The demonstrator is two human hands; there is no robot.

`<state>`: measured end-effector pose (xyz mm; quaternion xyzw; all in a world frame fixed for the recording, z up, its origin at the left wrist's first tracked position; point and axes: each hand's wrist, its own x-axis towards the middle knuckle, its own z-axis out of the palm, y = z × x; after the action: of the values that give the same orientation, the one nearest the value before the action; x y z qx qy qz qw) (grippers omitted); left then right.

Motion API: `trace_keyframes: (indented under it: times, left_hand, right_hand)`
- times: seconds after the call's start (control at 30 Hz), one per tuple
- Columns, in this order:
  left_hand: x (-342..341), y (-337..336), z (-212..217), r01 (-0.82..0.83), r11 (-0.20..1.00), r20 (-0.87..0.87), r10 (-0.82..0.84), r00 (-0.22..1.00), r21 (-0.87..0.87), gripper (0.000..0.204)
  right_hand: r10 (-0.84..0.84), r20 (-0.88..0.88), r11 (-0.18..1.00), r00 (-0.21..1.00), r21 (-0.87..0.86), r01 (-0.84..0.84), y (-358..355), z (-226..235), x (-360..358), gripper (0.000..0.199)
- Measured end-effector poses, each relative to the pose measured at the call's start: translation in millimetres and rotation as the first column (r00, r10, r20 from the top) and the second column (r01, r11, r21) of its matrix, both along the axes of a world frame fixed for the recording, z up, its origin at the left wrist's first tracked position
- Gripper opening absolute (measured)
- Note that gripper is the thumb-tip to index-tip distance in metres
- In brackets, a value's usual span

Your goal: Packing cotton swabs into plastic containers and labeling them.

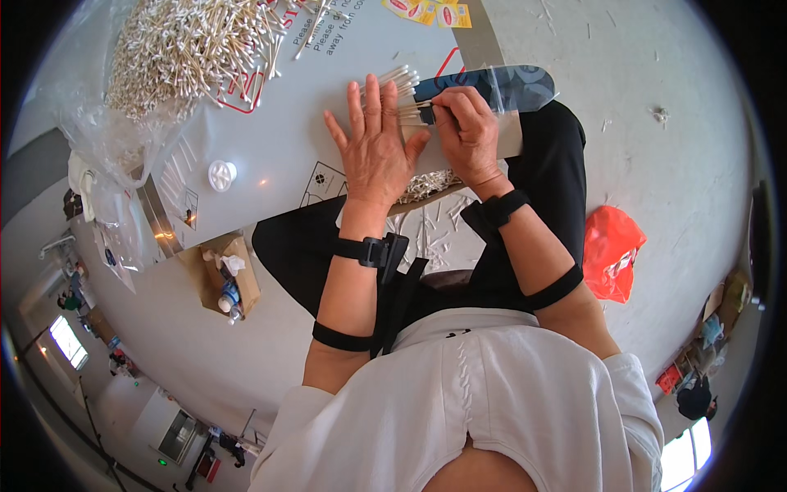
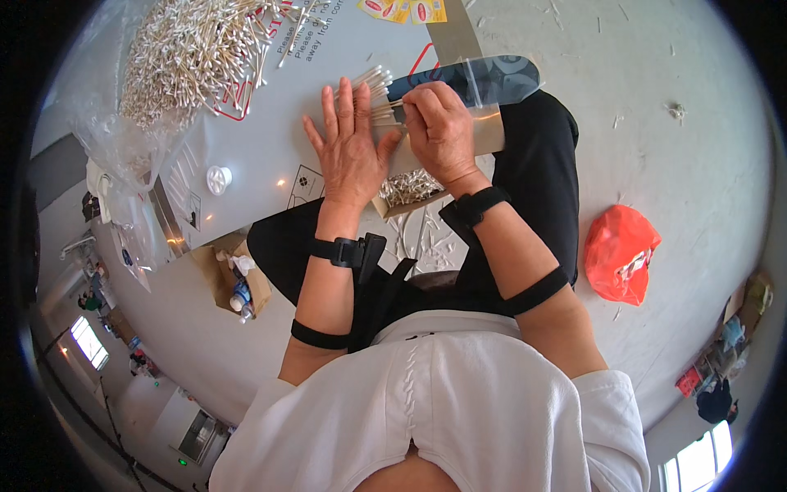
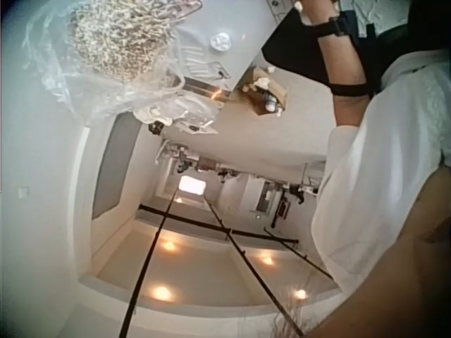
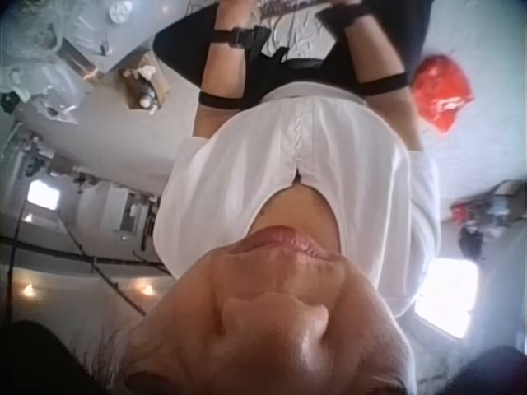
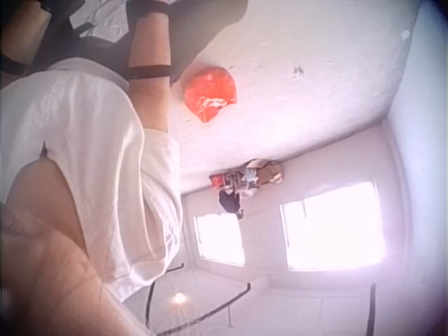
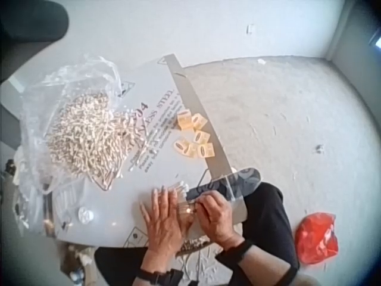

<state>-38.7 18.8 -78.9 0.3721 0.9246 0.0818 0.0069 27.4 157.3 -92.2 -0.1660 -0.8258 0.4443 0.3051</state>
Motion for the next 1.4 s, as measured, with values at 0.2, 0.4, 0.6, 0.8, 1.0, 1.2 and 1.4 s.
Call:
trace_keyframes:
  times: [0.2, 0.4, 0.6, 0.8, 1.0, 1.2, 1.4]
  left_hand:
    - [3, -2, -1, -0.011, 1.0, 0.018, 0.011, 1.0, 0.009, 0.08]
    - [3, -1, -1, -0.012, 1.0, 0.019, 0.012, 1.0, 0.001, 0.08]
    - [0, 1, 4, -0.019, 1.0, 0.038, 0.019, 0.999, 0.004, 0.078]
    - [-5, 2, 5, -0.027, 1.0, 0.04, 0.026, 0.999, 0.013, 0.079]
    - [-9, 4, 3, -0.018, 0.997, 0.019, 0.017, 1.0, 0.07, 0.076]
    - [-34, 12, 10, -0.021, 0.943, -0.053, 0.041, 0.998, 0.331, 0.026]
    - [-59, 24, 11, 0.057, 0.937, -0.104, -0.022, 0.994, 0.346, 0.011]
  right_hand:
    - [0.003, 0.005, 1.0, 1.0, -0.014, -0.003, -1, 1, 0, 0.008]
    - [0.004, 0.005, 1.0, 1.0, -0.011, -0.004, -1, 0, 1, 0.009]
    - [0.003, 0.007, 1.0, 1.0, -0.005, -0.003, -1, 0, 1, 0.01]
    - [0.003, 0.006, 1.0, 1.0, 0.007, -0.003, -1, -1, 1, 0.01]
    - [0.008, 0.013, 1.0, 1.0, 0.011, -0.008, 0, 0, 1, 0.01]
    - [0.008, 0.01, 1.0, 1.0, 0.012, -0.008, -1, 0, 1, 0.01]
    - [0.006, 0.013, 1.0, 1.0, 0.0, -0.006, -1, 0, 1, 0.011]
